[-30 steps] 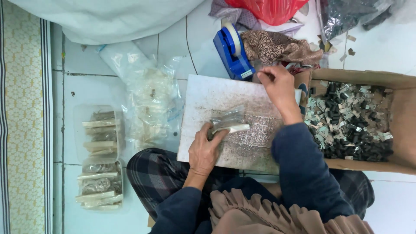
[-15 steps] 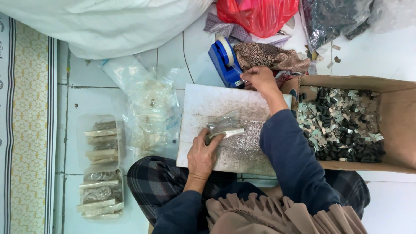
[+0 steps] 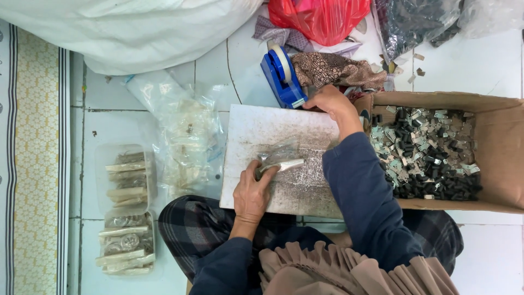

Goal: Sorting and inspecting small metal pieces from a box, arranging them on a template board, and packing them into small plastic bags.

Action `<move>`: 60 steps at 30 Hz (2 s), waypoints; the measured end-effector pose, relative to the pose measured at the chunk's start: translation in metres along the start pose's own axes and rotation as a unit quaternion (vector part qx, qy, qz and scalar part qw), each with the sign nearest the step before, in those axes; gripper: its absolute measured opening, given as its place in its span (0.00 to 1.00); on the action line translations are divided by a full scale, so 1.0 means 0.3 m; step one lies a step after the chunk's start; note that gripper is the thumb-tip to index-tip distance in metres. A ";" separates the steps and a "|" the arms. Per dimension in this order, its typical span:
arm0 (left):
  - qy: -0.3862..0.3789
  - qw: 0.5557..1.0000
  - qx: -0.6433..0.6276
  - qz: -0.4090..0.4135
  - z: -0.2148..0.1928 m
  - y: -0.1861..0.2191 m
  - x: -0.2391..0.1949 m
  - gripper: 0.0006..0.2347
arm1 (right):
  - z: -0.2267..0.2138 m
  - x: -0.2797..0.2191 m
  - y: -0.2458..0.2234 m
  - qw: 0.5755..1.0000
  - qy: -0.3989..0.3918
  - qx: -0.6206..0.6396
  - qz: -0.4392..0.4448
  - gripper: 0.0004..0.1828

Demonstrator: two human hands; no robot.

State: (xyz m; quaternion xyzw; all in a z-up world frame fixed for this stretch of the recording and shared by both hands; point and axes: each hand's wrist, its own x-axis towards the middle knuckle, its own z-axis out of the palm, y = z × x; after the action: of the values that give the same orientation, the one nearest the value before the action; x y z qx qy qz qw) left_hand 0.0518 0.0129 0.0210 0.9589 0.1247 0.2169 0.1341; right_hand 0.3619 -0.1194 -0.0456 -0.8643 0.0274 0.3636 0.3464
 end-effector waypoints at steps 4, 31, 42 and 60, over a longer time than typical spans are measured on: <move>-0.006 1.000 -0.005 0.000 0.004 -0.007 -0.005 0.14 | -0.059 -0.110 -0.083 0.998 -0.039 0.047 -0.005 0.42; -0.004 1.000 -0.007 0.000 0.007 0.000 -0.003 0.15 | 0.033 0.098 0.136 0.996 0.057 -0.018 -0.063 0.15; -0.008 1.000 0.004 0.001 0.009 0.000 -0.016 0.15 | 0.081 0.183 0.143 0.964 0.169 -0.188 -0.080 0.10; 0.021 1.000 -0.001 -0.014 0.033 -0.002 -0.039 0.11 | 0.077 -0.658 0.097 0.949 -0.041 0.263 -0.170 0.11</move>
State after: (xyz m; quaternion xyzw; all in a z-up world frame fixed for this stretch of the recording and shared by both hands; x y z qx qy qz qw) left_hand 0.0458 0.0080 0.0078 0.9520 0.1406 0.2356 0.1355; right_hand 0.1941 -0.1675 0.0539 -0.7185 -0.0396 0.3145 0.6191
